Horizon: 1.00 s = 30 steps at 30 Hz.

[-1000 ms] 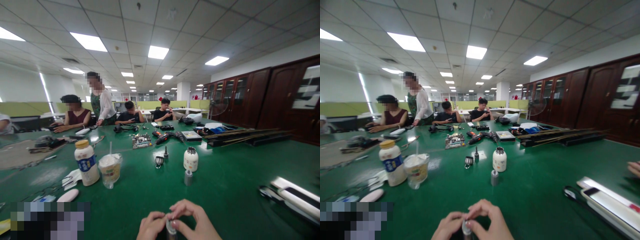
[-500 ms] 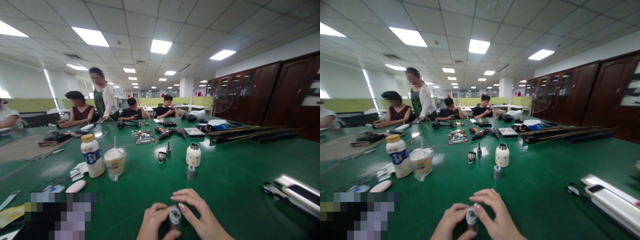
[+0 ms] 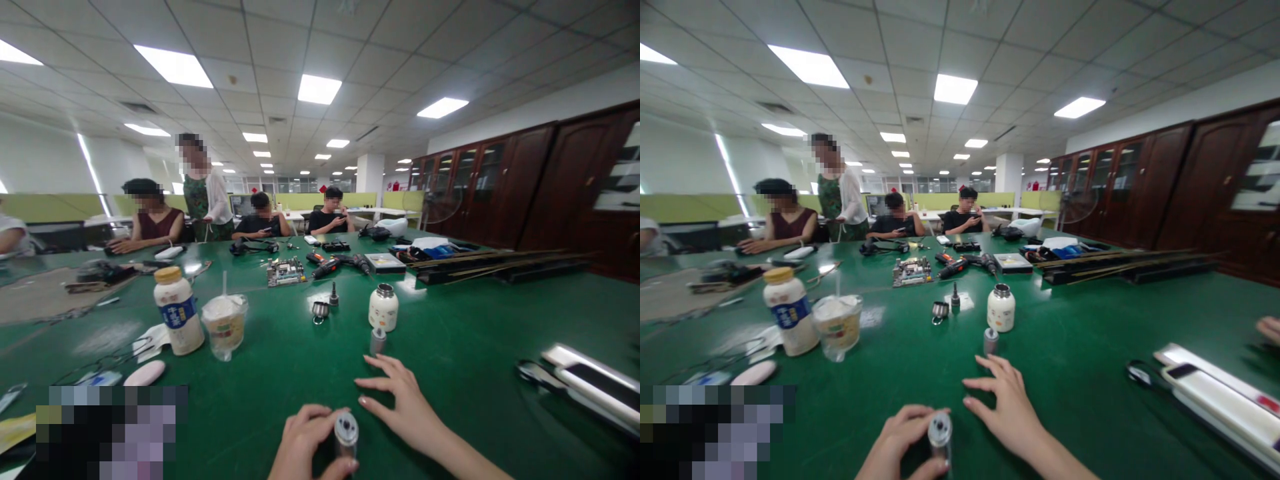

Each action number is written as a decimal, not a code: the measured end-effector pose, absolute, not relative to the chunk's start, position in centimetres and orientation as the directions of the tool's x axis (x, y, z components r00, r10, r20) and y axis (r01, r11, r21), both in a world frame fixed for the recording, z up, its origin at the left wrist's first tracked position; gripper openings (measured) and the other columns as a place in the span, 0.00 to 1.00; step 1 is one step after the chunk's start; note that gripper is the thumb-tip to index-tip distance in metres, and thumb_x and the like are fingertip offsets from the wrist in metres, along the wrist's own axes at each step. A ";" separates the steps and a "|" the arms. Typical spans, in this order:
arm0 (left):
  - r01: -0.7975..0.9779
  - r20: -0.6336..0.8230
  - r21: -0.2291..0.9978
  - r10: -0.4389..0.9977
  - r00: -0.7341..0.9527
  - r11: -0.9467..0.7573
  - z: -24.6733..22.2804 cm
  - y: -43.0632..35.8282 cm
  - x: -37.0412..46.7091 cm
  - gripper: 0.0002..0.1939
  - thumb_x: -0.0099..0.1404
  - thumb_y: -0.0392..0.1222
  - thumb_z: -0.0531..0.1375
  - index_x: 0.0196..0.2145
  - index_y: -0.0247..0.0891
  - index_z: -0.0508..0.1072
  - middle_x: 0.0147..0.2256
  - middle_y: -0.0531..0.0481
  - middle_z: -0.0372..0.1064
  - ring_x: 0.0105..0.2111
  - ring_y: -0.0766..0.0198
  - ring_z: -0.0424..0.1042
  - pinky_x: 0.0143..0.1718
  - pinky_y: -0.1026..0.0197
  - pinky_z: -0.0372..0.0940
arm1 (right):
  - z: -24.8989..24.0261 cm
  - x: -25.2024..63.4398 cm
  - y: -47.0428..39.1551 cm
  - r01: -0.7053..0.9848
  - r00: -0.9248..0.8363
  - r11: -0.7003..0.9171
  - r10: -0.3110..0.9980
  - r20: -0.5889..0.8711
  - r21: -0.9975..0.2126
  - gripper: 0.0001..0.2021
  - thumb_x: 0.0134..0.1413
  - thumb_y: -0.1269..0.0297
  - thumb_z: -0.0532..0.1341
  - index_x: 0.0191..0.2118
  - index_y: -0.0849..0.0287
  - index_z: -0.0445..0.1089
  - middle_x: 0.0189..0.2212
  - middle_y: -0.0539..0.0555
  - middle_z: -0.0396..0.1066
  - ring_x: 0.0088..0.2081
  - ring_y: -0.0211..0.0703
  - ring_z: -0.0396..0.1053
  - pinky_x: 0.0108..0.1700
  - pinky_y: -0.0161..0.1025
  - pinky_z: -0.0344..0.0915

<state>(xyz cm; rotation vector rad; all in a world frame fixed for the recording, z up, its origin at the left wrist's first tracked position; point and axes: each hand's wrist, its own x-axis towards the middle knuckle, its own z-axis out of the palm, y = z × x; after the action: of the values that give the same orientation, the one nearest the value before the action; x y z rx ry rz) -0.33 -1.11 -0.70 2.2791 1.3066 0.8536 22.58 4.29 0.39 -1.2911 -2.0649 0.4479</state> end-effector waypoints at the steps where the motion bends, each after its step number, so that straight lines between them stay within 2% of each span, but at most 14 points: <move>1: 0.637 0.314 0.589 0.867 0.388 -0.498 -0.7 -1.1 -0.3 0.25 0.57 0.47 0.67 0.53 0.50 0.71 0.47 0.47 0.74 0.49 0.52 0.70 0.49 0.52 0.66 | 0.1 22.6 4.4 0.637 -0.322 0.476 0.879 0.351 -0.607 0.14 0.51 0.59 0.66 0.46 0.42 0.75 0.56 0.54 0.67 0.60 0.58 0.57 0.58 0.62 0.50; 3: 0.633 0.307 0.592 0.866 0.395 -0.499 -0.8 -1.0 -0.2 0.26 0.57 0.47 0.67 0.53 0.50 0.70 0.47 0.48 0.75 0.49 0.51 0.70 0.49 0.51 0.66 | -0.1 22.4 4.4 0.561 -0.362 0.508 0.861 0.358 -0.654 0.15 0.54 0.61 0.64 0.48 0.45 0.74 0.53 0.54 0.71 0.58 0.55 0.61 0.58 0.59 0.53; 7: 0.631 0.288 0.602 0.870 0.400 -0.489 -0.8 -0.9 -0.2 0.26 0.57 0.46 0.67 0.54 0.50 0.70 0.47 0.48 0.75 0.50 0.50 0.69 0.50 0.50 0.65 | 0.9 21.3 3.6 0.449 -0.306 0.455 0.887 0.345 -0.769 0.08 0.54 0.63 0.64 0.40 0.51 0.78 0.39 0.55 0.79 0.47 0.53 0.72 0.55 0.55 0.60; 10: 0.625 0.286 0.608 0.869 0.403 -0.490 -0.6 -1.0 -0.3 0.25 0.56 0.47 0.67 0.53 0.50 0.71 0.46 0.48 0.75 0.49 0.51 0.70 0.49 0.51 0.65 | 2.4 20.1 2.2 0.321 -0.261 0.400 0.909 0.325 -0.859 0.09 0.53 0.63 0.65 0.42 0.53 0.77 0.35 0.53 0.80 0.41 0.49 0.75 0.55 0.52 0.61; 12: 0.616 0.316 0.609 0.865 0.390 -0.500 -0.5 -1.1 -0.2 0.24 0.56 0.46 0.67 0.51 0.49 0.73 0.46 0.47 0.75 0.49 0.51 0.70 0.49 0.52 0.66 | 3.2 19.3 1.2 0.269 -0.287 0.397 0.903 0.320 -0.878 0.09 0.51 0.65 0.67 0.40 0.53 0.77 0.34 0.53 0.80 0.42 0.49 0.74 0.55 0.50 0.61; 17: 0.616 0.358 0.607 0.865 0.352 -0.502 -0.2 -1.4 0.1 0.17 0.55 0.42 0.68 0.44 0.46 0.77 0.43 0.48 0.76 0.47 0.53 0.71 0.47 0.54 0.67 | 4.1 18.0 -0.2 0.267 -0.349 0.429 0.878 0.328 -0.863 0.08 0.49 0.72 0.66 0.34 0.53 0.79 0.35 0.52 0.78 0.45 0.49 0.72 0.50 0.46 0.65; 22: 0.610 0.365 0.604 0.859 0.360 -0.513 -0.2 -1.5 0.2 0.14 0.56 0.45 0.67 0.41 0.44 0.77 0.42 0.47 0.76 0.45 0.53 0.72 0.46 0.55 0.66 | 4.1 18.0 -0.1 0.282 -0.350 0.437 0.876 0.332 -0.854 0.06 0.50 0.71 0.65 0.34 0.53 0.78 0.34 0.52 0.78 0.46 0.49 0.71 0.53 0.47 0.63; 25: 0.610 0.381 0.604 0.858 0.343 -0.512 -0.7 -1.3 0.2 0.15 0.56 0.46 0.67 0.43 0.46 0.77 0.43 0.47 0.76 0.46 0.53 0.71 0.46 0.55 0.66 | 3.8 18.2 0.0 0.217 -0.373 0.396 0.878 0.299 -0.892 0.05 0.53 0.67 0.64 0.37 0.55 0.77 0.36 0.54 0.78 0.43 0.49 0.74 0.50 0.46 0.67; 27: 0.624 0.382 0.592 0.860 0.338 -0.509 -1.2 -1.1 0.3 0.19 0.54 0.45 0.69 0.44 0.49 0.76 0.43 0.49 0.76 0.46 0.53 0.71 0.46 0.55 0.66 | 3.5 18.5 0.0 0.162 -0.388 0.372 0.876 0.288 -0.914 0.09 0.55 0.63 0.64 0.41 0.56 0.75 0.38 0.56 0.78 0.43 0.49 0.75 0.49 0.46 0.69; 30: 0.654 0.376 0.564 0.862 0.341 -0.504 -1.8 -0.8 0.4 0.27 0.51 0.46 0.71 0.49 0.54 0.73 0.42 0.52 0.78 0.45 0.54 0.72 0.46 0.55 0.65 | 2.9 19.2 0.0 0.125 -0.381 0.392 0.867 0.321 -0.911 0.15 0.60 0.57 0.59 0.50 0.55 0.71 0.44 0.59 0.76 0.48 0.51 0.73 0.52 0.49 0.67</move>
<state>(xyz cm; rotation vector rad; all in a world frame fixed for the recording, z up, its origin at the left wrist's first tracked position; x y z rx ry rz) 0.37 -0.78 -1.81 2.2965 1.3489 0.9355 19.20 0.05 2.89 -0.8672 -1.7750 1.0645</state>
